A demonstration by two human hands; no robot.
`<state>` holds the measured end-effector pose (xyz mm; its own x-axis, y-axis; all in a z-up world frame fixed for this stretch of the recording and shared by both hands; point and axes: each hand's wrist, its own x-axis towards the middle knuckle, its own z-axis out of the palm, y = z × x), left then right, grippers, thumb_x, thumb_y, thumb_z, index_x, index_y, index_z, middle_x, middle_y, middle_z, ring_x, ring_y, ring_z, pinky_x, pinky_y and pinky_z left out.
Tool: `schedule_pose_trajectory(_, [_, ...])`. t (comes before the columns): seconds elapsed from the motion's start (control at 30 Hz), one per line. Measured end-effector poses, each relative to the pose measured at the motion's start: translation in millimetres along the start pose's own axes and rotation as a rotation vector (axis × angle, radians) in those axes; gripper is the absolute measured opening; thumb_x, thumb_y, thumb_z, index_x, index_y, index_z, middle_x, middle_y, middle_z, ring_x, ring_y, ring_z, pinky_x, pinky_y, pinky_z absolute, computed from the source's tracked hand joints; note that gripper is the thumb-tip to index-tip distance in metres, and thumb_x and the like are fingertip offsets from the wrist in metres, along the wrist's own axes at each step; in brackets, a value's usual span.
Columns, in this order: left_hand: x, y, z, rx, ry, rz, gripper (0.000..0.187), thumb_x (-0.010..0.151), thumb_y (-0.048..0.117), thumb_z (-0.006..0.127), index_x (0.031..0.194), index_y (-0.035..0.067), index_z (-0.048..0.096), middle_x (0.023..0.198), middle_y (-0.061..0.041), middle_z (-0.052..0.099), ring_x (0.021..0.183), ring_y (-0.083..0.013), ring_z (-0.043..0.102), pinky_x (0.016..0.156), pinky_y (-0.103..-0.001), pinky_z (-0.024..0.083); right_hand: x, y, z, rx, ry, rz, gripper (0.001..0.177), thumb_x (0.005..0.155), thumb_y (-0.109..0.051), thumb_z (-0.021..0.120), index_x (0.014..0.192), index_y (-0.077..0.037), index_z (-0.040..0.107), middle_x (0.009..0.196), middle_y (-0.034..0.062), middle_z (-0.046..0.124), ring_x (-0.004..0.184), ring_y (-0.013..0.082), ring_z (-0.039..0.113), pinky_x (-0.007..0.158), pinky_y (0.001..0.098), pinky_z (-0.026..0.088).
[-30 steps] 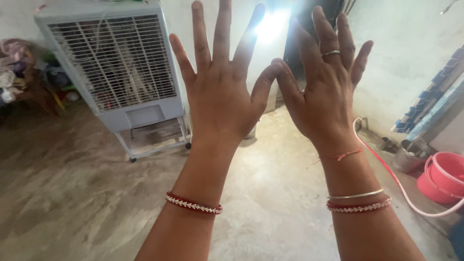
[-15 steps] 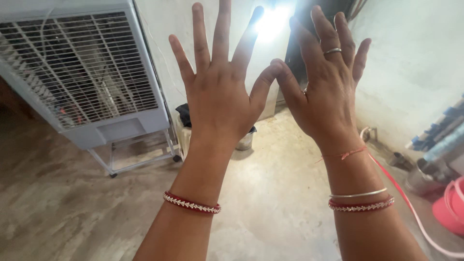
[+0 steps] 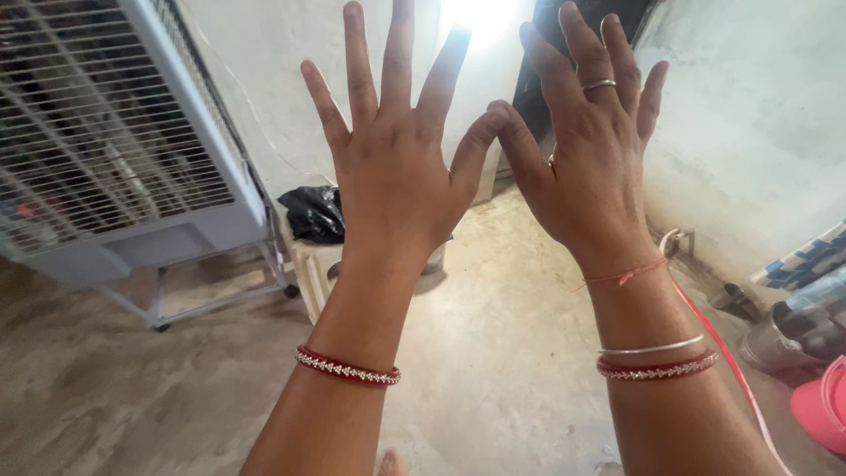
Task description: The person removes a full black trash bag from a metal bin, ties it shut, and carries it outside. They then place a new black trash bag into the bin and adjust it.
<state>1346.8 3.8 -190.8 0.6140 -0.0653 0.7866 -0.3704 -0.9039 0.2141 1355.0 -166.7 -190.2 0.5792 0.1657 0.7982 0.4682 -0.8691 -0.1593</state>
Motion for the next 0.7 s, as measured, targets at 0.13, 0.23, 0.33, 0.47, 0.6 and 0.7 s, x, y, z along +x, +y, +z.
schedule_pose_trajectory(0.13, [27, -16, 55, -0.015, 0.009, 0.014, 0.066, 0.107, 0.063, 0.050, 0.162, 0.028, 0.041, 0.172, -0.006, 0.022, 0.160, -0.0369, 0.006, 0.128, -0.067, -0.002, 20, 35, 38, -0.012, -0.008, 0.010, 0.054, 0.110, -0.042, 0.064, 0.156, -0.018, 0.051, 0.169, 0.0129, 0.036, 0.159, 0.0424, 0.020, 0.125, 0.0675, 0.003])
schedule_pose_trajectory(0.23, [51, -35, 98, -0.036, 0.015, 0.019, 0.065, 0.107, 0.062, 0.050, 0.161, 0.027, 0.042, 0.172, -0.007, 0.023, 0.160, -0.0373, 0.007, 0.128, -0.067, -0.001, 43, 61, 74, -0.036, -0.018, 0.015, 0.055, 0.110, -0.042, 0.063, 0.157, -0.017, 0.050, 0.169, 0.0132, 0.036, 0.159, 0.0425, 0.019, 0.125, 0.0681, 0.003])
schedule_pose_trajectory(0.33, [89, -60, 140, -0.054, 0.028, 0.020, 0.063, 0.107, 0.062, 0.051, 0.159, 0.027, 0.045, 0.171, -0.007, 0.024, 0.160, -0.0374, 0.008, 0.128, -0.067, -0.001, 80, 86, 113, -0.055, -0.021, 0.006, 0.056, 0.109, -0.042, 0.063, 0.157, -0.017, 0.049, 0.168, 0.0133, 0.037, 0.158, 0.0428, 0.020, 0.124, 0.0690, 0.003])
schedule_pose_trajectory(0.47, [137, -95, 195, -0.038, 0.048, 0.017, 0.061, 0.108, 0.060, 0.051, 0.158, 0.026, 0.047, 0.171, -0.008, 0.025, 0.160, -0.0381, 0.009, 0.129, -0.068, 0.000, 130, 118, 170, -0.063, -0.026, -0.001, 0.057, 0.109, -0.042, 0.062, 0.158, -0.016, 0.048, 0.167, 0.0136, 0.038, 0.157, 0.0427, 0.020, 0.123, 0.0700, 0.004])
schedule_pose_trajectory(0.6, [166, -122, 246, -0.032, 0.019, 0.013, 0.060, 0.109, 0.058, 0.052, 0.160, 0.027, 0.046, 0.172, -0.008, 0.026, 0.161, -0.0387, 0.011, 0.129, -0.069, 0.003, 155, 146, 221, -0.051, -0.054, 0.010, 0.055, 0.112, -0.040, 0.060, 0.160, -0.016, 0.048, 0.169, 0.0137, 0.038, 0.159, 0.0418, 0.021, 0.124, 0.0707, 0.003])
schedule_pose_trajectory(0.7, [179, -136, 279, -0.061, 0.004, 0.004, 0.060, 0.108, 0.058, 0.052, 0.160, 0.030, 0.044, 0.171, -0.007, 0.025, 0.161, -0.0388, 0.013, 0.129, -0.070, 0.005, 168, 166, 250, -0.034, -0.119, 0.031, 0.054, 0.108, -0.038, 0.060, 0.156, -0.016, 0.050, 0.167, 0.0152, 0.038, 0.156, 0.0428, 0.020, 0.122, 0.0712, 0.004])
